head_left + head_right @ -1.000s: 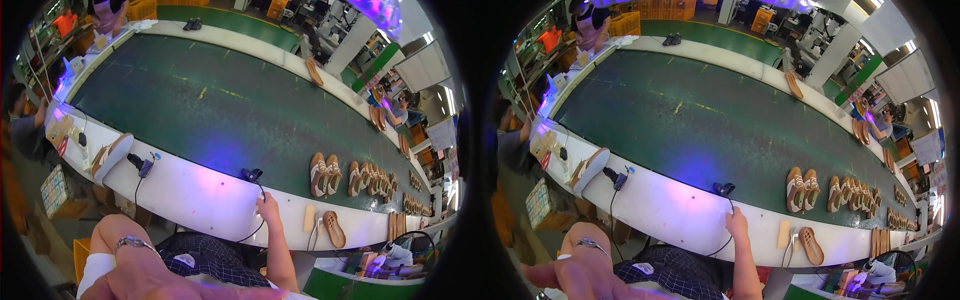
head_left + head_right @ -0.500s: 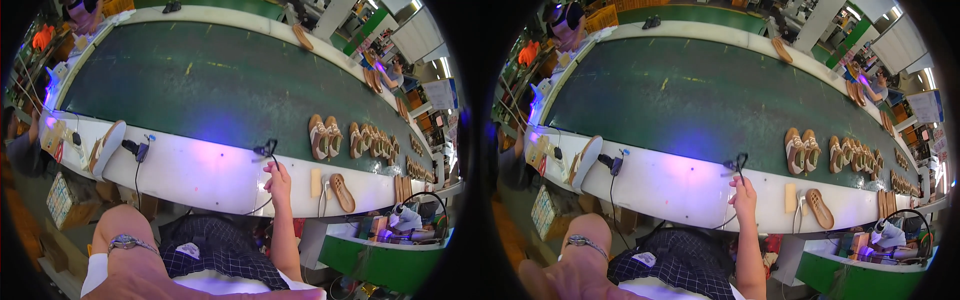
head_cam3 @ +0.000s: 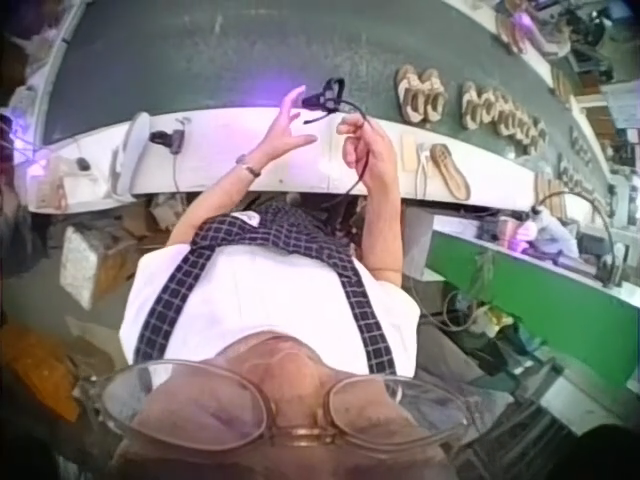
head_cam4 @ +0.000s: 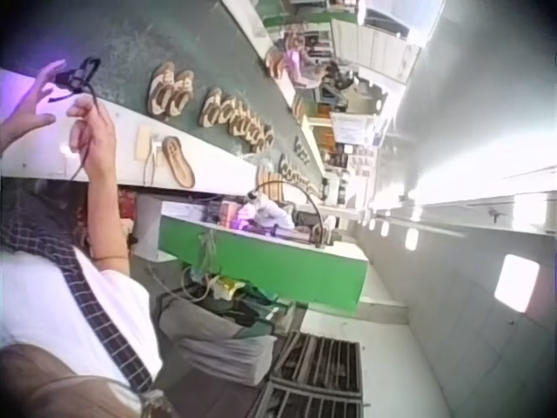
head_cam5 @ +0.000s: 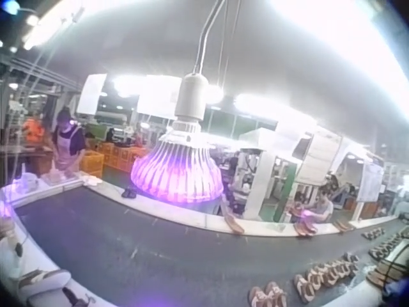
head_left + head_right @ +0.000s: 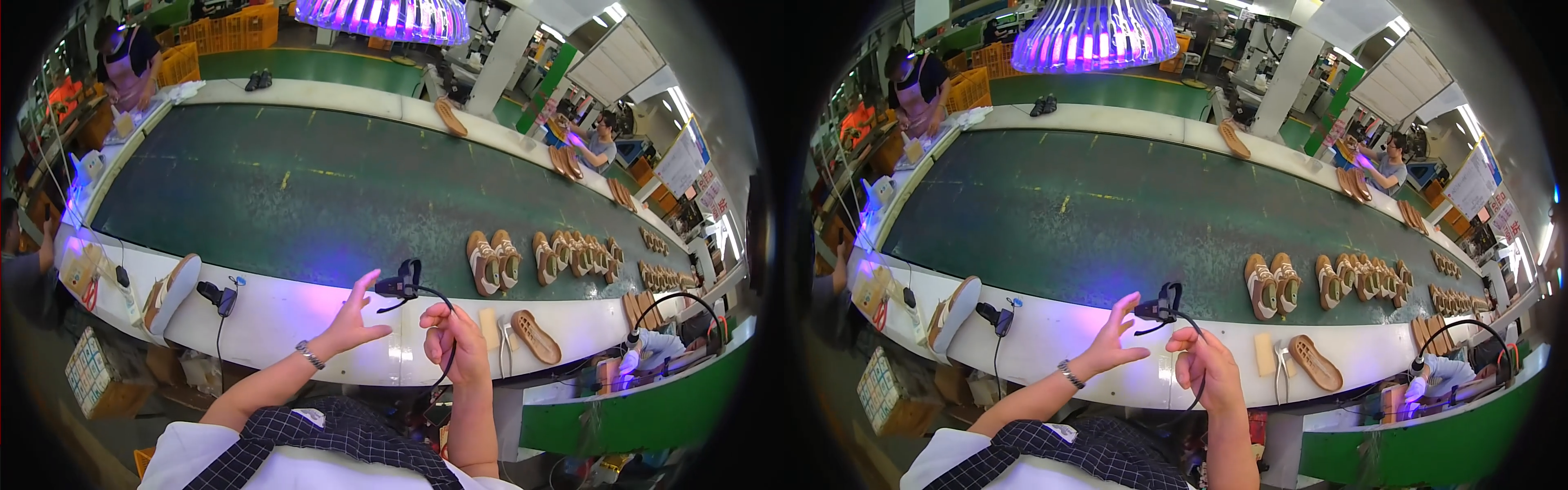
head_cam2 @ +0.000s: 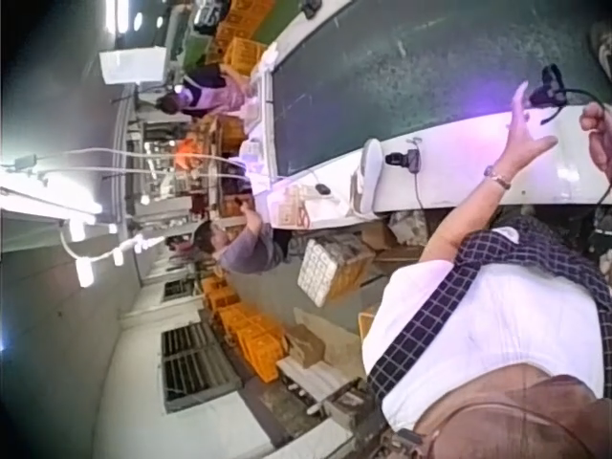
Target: Inspecting and pairing shoe components on a conveyor belt in a manufacturing facility.
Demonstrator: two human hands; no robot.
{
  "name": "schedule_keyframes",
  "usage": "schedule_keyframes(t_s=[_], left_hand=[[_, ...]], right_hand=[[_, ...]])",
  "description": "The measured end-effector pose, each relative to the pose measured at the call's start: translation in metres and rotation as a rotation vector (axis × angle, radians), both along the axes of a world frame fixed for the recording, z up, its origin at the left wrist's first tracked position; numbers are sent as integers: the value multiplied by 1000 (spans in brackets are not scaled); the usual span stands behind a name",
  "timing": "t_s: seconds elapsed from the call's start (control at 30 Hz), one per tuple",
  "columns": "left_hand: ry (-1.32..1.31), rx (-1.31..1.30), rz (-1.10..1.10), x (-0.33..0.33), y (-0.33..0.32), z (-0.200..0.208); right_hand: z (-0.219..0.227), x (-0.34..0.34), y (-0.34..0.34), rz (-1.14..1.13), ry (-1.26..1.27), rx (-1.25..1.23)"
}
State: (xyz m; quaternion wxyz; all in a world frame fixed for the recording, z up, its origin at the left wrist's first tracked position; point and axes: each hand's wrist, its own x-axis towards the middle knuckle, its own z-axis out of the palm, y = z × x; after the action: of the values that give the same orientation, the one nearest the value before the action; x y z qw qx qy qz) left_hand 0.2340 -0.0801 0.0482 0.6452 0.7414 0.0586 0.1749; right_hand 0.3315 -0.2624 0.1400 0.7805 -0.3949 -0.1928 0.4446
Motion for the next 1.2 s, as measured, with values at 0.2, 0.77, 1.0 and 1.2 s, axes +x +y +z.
schedule_keyframes(t_s=[0.2,0.77,1.0,1.2], left_hand=[[-221,-75,-69,25,-11,-12],[1,-1052,-449,-12,-2,27],[85,-975,-153,-5,-22,22],[193,-834,99,-3,-33,20]], right_hand=[[19,-5,5,158,14,88],[1,-29,-7,-205,-1179,-427],[-1,-36,8,-108,-1161,-709],[-45,-48,16,-190,-1252,-554]])
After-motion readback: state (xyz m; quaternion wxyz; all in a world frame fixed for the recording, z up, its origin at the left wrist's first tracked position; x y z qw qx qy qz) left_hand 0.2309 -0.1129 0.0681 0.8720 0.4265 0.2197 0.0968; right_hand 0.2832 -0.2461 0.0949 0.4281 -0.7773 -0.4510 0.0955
